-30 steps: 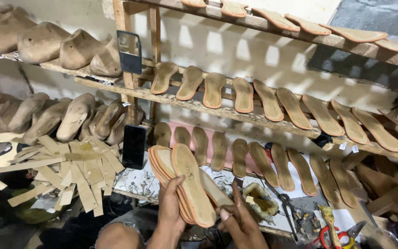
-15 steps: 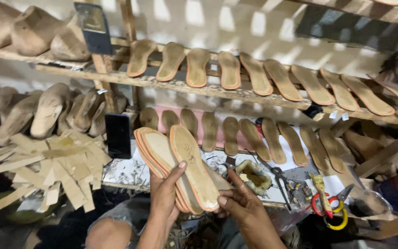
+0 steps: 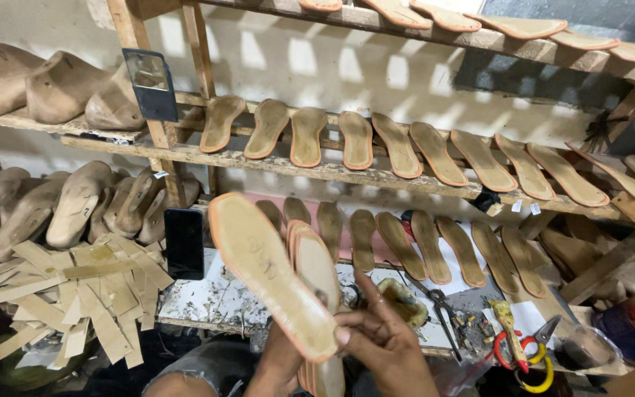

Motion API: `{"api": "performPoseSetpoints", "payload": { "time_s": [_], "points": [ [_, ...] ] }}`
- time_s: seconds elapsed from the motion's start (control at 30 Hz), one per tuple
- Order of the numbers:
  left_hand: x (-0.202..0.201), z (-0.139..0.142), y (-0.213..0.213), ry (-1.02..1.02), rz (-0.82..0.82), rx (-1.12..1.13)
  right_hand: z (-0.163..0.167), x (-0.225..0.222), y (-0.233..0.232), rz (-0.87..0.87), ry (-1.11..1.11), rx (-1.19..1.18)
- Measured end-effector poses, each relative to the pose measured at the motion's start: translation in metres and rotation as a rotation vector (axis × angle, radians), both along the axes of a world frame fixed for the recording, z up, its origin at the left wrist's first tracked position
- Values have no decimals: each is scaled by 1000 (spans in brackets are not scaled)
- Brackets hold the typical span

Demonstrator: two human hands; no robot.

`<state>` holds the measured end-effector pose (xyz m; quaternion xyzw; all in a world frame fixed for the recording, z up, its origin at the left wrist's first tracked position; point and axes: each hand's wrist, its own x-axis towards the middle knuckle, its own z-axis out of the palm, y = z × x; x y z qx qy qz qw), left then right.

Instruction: The person holds sandal insoles one at a time and spreads adhesive over the insole surface by hand, taking glue from a container on the workbench. Coated insoles are stacked and then placed onto a wooden drying rack.

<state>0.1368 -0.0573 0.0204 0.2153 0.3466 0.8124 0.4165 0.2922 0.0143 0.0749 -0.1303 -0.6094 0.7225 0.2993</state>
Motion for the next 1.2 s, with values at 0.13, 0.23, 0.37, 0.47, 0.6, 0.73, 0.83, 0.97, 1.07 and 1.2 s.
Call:
{"api": "performPoseSetpoints", "payload": {
  "time_s": [0.13,0.23,0.37,0.47,0.6,0.73,0.83,0.97,1.07,1.2],
  "points": [
    [-8,27,-11,-83,103,-23,11,10,10,-370,33,27],
    [-19,47,-19,-110,250,-10,19,24,19,-443,-7,67],
    [-26,50,-27,-170,294,-3,24,12,19,-326,-70,94],
    [-26,43,-25,-130,334,11,34,-22,12,-248,-84,16],
    [-32,30,-14,-206,330,159,60,-71,-8,19,62,-84],
    [-41,11,-2,-139,386,175,84,-129,-39,189,-19,-211],
    [-43,-4,7,10,423,146,98,-186,-58,299,35,-168],
    [-37,-11,26,-8,385,188,117,-270,-76,321,56,-39],
    [-39,-12,35,-18,361,213,132,-324,-92,312,144,-51],
    [-43,-12,40,-20,345,228,152,-363,-111,255,260,36]
  ]
}}
